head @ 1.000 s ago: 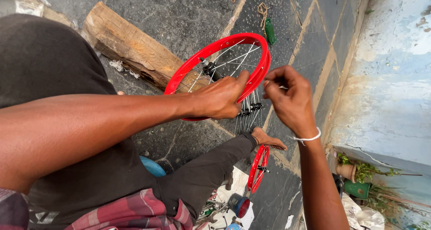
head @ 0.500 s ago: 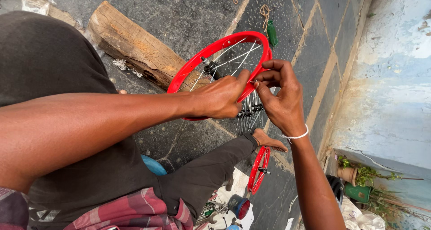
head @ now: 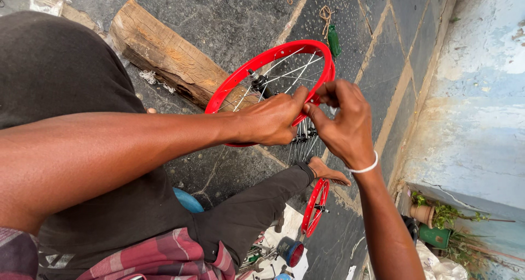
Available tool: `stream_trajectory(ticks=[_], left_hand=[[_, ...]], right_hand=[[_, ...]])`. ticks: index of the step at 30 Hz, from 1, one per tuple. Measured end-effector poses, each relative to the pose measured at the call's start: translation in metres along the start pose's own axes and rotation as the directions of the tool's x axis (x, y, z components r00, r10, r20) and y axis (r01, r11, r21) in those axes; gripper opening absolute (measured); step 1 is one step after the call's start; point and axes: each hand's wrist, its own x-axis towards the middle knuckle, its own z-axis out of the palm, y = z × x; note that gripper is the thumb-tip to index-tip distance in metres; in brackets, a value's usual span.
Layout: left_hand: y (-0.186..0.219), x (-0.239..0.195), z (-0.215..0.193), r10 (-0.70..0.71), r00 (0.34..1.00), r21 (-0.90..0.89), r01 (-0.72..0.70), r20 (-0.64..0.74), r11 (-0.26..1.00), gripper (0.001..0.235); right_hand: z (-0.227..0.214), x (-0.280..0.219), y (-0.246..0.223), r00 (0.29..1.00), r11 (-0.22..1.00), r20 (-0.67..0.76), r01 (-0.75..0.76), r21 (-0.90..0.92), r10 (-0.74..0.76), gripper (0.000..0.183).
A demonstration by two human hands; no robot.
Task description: The person is assembling a red bicycle wheel by inserting metal spokes into the rim and hub. They are sitting on the floor, holding the wheel and using their hands to thread the spokes through the holes in the rim and secure them into the hub.
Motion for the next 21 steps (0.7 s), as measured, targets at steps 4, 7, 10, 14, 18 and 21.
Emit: stream_trajectory(ticks=[4, 7, 10, 14, 18, 21], left_hand=[[-0.0017, -0.0014, -0.0006, -0.04, 0.999, 0.01, 0.04, 0.0, 0.999, 0.056], [-0.001, 0.0001, 0.0029, -0.063, 0.998, 0.014, 0.062, 0.027, 0.998, 0.057], [-0.0018, -0.0014, 0.0016, -0.014, 1.0, 0.012, 0.014, -0.001, 1.0, 0.053], [-0.001, -0.0032, -0.0001, -0.011, 1.0, 0.024, 0.011, -0.005, 1.0, 0.054], [0.0015, -0.0001, -0.0003, -0.085, 0.995, 0.026, 0.084, 0.044, 0.996, 0.055], [0.0021, -0.0018, -0.0035, -0.068, 0.997, 0.021, 0.067, 0.029, 0.998, 0.056]], right_hand=[[0.0036, -0.0017, -0.0009, 1.0, 1.0, 0.004, -0.03, 0.009, 0.03, 0.011], [0.0026, -0.0067, 0.0011, 0.997, 0.985, -0.02, 0.074, -0.156, -0.078, 0.012], [0.0045, -0.0045, -0.001, 0.998, 0.998, -0.011, -0.055, -0.041, 0.055, 0.016], [0.0064, -0.0046, -0.0065, 0.998, 0.998, -0.021, -0.059, -0.034, 0.058, 0.012], [0.0042, -0.0058, -0.0069, 0.967, 0.959, 0.033, -0.254, 0.129, 0.252, 0.017], [0.007, -0.0039, -0.0069, 0.983, 0.984, -0.04, -0.176, 0.017, 0.177, 0.01]])
